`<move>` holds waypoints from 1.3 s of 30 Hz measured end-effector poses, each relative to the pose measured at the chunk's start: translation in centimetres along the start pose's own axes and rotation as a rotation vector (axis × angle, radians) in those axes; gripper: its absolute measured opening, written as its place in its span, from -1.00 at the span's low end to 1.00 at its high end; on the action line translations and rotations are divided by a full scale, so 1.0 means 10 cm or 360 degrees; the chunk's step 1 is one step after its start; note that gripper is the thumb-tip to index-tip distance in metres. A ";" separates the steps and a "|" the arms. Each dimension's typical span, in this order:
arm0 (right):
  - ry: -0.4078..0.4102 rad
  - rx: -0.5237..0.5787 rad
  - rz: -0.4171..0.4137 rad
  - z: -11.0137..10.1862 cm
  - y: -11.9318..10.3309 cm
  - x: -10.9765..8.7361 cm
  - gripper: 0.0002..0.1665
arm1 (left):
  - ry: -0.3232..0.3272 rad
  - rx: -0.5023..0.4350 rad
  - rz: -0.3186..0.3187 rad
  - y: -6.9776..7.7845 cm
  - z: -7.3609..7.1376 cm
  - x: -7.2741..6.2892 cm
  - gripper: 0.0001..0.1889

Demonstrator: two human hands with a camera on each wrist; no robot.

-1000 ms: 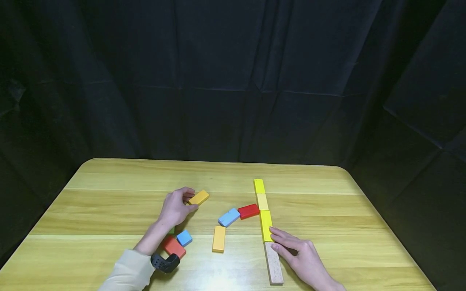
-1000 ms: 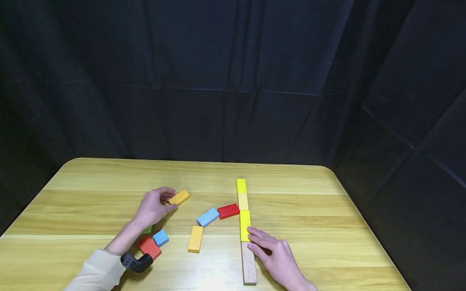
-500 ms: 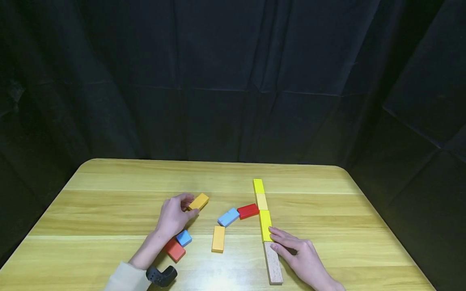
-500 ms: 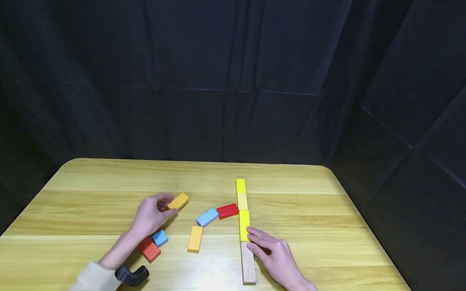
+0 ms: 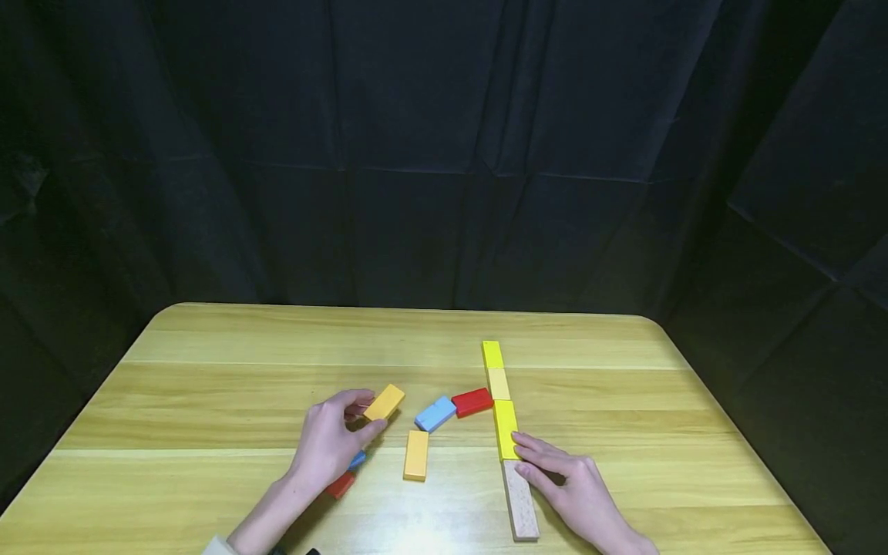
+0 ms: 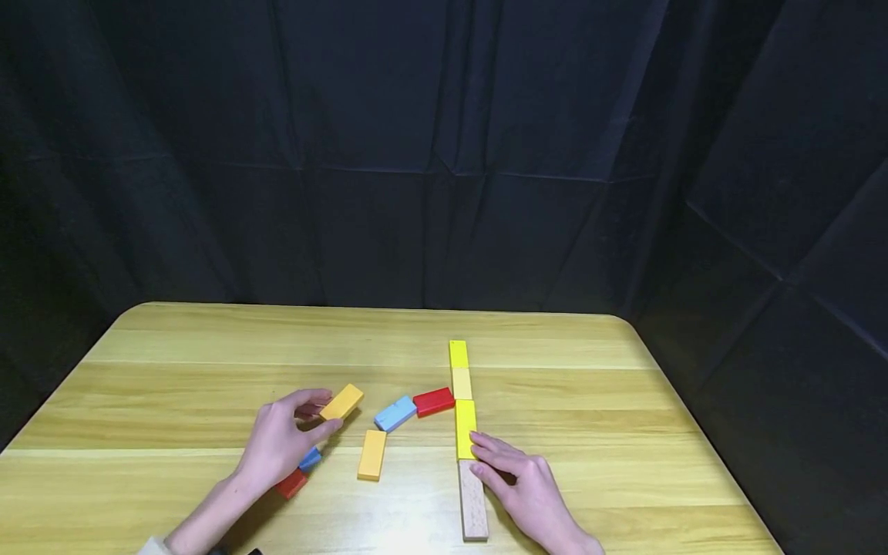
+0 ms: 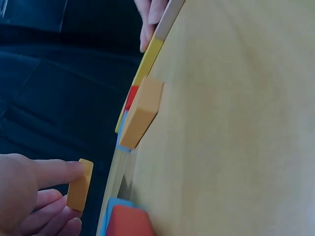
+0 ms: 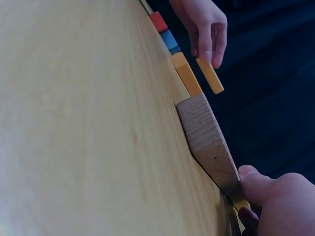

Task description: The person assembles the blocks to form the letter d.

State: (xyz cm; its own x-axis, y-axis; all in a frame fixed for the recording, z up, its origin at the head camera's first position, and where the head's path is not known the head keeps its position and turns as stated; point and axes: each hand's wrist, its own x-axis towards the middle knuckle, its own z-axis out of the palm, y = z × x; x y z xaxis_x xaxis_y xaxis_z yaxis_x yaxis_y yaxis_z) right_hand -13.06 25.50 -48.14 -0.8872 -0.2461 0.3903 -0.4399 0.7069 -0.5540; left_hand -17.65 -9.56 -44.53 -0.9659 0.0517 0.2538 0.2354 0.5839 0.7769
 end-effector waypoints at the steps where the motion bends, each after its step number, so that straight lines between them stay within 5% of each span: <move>1: -0.0001 0.0001 0.0001 0.00 0.00 0.00 -0.65 | -0.0010 -0.0009 -0.0003 0.01 0.00 -0.03 -0.62; 17: 0.0008 0.0000 -0.0016 0.01 0.02 0.00 -0.65 | -0.0035 -0.0035 0.0093 0.18 0.01 -0.57 -0.64; 25: 0.0009 -0.0008 -0.0017 0.02 0.02 0.00 -0.66 | -0.0029 -0.0016 0.0346 0.16 0.03 -0.76 -0.65; 33: -0.0010 -0.0001 0.0014 0.02 0.01 0.00 -0.65 | -0.0218 0.0066 0.0452 0.06 0.03 -0.86 -0.63; 39: -0.0029 0.0019 0.0056 0.00 -0.01 0.00 -0.65 | -0.0321 0.0110 0.0386 0.04 0.03 -0.88 -0.63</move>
State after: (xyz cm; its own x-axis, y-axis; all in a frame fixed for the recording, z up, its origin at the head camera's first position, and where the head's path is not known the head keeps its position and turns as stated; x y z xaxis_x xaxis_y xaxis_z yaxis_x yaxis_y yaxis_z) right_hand -13.02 25.39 -48.09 -0.9046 -0.2331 0.3570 -0.4096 0.7076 -0.5758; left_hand -9.10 -9.53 -46.58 -0.8861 0.3517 0.3019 0.4601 0.5885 0.6649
